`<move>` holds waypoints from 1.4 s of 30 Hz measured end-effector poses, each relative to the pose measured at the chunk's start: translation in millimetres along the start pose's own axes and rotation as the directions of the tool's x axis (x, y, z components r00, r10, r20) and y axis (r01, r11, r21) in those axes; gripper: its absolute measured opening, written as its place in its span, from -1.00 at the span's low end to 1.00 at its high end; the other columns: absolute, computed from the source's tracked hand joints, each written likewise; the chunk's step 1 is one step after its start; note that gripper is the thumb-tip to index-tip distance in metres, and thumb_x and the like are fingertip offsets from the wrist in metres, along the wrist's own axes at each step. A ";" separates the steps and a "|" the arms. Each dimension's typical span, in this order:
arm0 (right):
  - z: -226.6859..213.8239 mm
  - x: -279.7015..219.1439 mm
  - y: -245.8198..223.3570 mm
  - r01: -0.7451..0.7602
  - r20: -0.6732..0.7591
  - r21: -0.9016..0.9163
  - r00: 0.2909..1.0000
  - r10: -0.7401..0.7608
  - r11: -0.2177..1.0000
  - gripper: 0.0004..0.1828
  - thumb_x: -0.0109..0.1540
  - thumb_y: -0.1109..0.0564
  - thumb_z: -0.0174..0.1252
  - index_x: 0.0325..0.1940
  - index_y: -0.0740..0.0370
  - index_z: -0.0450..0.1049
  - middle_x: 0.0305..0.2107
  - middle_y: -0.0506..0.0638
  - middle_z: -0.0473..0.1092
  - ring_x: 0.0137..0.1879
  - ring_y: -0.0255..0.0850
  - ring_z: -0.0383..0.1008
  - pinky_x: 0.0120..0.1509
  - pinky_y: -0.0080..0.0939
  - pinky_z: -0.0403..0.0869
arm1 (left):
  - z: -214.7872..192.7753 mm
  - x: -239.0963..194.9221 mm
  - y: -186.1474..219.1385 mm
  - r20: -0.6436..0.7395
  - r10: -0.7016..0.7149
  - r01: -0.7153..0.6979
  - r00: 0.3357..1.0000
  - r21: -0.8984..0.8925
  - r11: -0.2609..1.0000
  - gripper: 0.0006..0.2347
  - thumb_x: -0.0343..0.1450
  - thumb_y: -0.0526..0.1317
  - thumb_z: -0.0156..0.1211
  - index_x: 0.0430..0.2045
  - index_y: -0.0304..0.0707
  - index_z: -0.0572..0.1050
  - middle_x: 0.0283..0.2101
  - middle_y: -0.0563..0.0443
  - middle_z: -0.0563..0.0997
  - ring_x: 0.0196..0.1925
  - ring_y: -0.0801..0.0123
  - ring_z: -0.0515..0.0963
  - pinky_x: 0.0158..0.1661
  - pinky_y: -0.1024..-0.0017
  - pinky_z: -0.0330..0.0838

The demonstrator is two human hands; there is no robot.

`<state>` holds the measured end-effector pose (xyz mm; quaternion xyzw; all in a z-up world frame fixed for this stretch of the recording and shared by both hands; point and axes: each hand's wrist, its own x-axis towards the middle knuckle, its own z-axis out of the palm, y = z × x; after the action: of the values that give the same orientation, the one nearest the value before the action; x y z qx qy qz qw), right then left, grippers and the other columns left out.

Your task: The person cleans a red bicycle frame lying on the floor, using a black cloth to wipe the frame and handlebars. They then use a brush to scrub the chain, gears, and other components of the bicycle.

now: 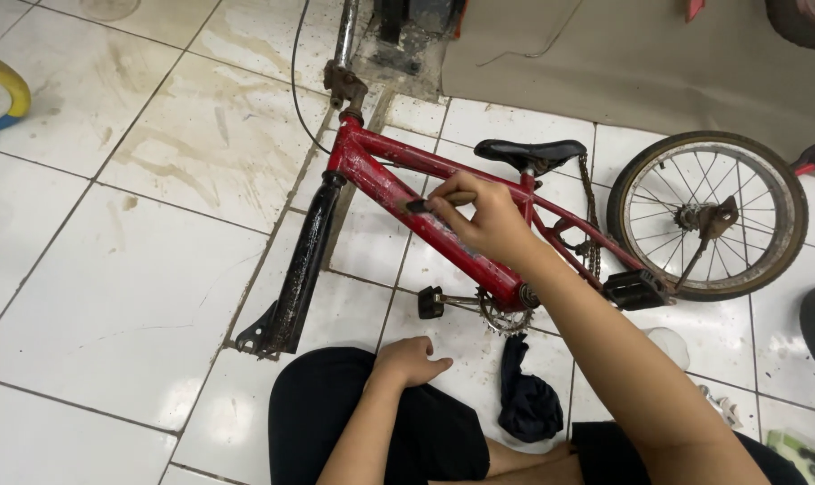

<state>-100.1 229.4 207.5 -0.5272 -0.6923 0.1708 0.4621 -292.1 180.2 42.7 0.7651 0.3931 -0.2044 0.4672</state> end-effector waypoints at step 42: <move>-111.0 -43.6 -14.4 -0.346 0.429 -0.298 0.784 0.449 0.890 -0.86 0.22 0.14 0.26 -0.16 0.16 0.62 -0.39 0.02 0.67 -0.17 -0.03 0.69 -0.02 -0.03 0.57 | -6.0 -8.4 16.2 -0.001 -0.028 0.028 1.000 0.034 0.999 -0.50 0.40 0.18 0.08 -0.02 -0.27 0.58 0.05 -0.29 0.64 0.19 -0.13 0.58 0.12 0.01 0.44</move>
<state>-16.7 157.3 255.0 -0.6456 -0.6721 0.3203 0.1698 -284.7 177.9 60.3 0.7675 0.4002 -0.2174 0.4512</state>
